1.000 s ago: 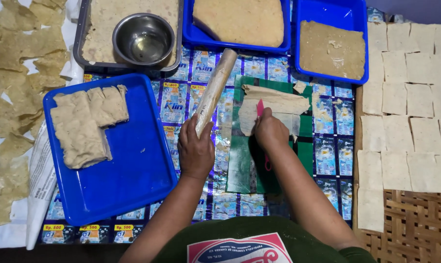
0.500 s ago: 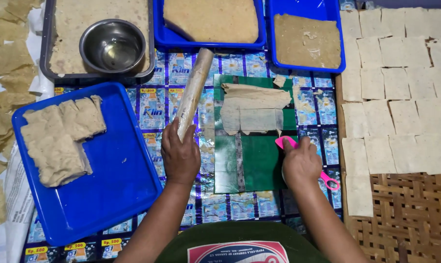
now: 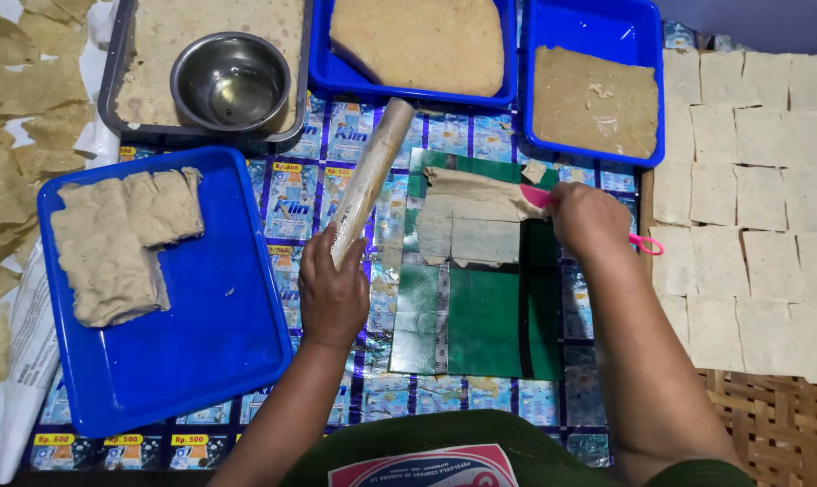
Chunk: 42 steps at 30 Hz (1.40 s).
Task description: Flattening dough with a rolling pin and cutting it into square sheets using a plastic scraper tool.
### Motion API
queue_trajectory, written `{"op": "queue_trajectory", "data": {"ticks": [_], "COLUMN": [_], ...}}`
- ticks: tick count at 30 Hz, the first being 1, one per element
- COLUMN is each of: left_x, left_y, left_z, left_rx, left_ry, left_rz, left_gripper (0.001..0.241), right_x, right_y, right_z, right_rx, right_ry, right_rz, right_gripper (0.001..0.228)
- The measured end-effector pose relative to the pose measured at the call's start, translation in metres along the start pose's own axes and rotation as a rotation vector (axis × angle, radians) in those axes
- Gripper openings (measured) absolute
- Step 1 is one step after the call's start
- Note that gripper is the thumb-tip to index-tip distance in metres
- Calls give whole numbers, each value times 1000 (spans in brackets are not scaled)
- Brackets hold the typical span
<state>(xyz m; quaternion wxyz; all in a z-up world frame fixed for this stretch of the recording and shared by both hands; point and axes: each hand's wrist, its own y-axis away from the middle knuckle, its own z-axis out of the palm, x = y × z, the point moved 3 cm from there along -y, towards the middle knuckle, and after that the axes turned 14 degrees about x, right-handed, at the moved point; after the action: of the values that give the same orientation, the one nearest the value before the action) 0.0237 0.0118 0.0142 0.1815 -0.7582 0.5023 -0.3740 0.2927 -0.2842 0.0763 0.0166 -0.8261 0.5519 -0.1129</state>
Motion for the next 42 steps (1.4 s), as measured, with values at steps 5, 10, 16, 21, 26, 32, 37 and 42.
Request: {"op": "queue_trajectory", "data": {"ticks": [5,10,16,21,26,32,37,42], "left_x": [2,0,3,5,5,1,0,0], "left_y": [-1,1,-3,-1,-1,5,5,4], "left_z": [-3,-2,-5,-5,-5,1,0,0], "left_rx": [-48,-75,-79,-26,-24,40,70,37], "left_ry": [18,25,25,23,38,21,11,14], "left_rz": [-34,-60,-51,-7,-12,30,42,27], "left_gripper": [36,37,37,35,35,35,36,36], "right_x": [-8,-15,-39,-38,-63,-100,-135,-137], "right_y": [-15,45,135,168,165,162,160,154], "right_z": [33,7,-19,21,40,36,33,51], "right_rx": [-124,-30,-113,-329,-321,-327,-392,-385], "right_ry": [-294,-516,-541,-1177,-1248,-1385,-1419,-1598], "right_rz": [173,362,407,845,837,817,675,615], "right_gripper": [41,38,33,34,34,25,26,25]}}
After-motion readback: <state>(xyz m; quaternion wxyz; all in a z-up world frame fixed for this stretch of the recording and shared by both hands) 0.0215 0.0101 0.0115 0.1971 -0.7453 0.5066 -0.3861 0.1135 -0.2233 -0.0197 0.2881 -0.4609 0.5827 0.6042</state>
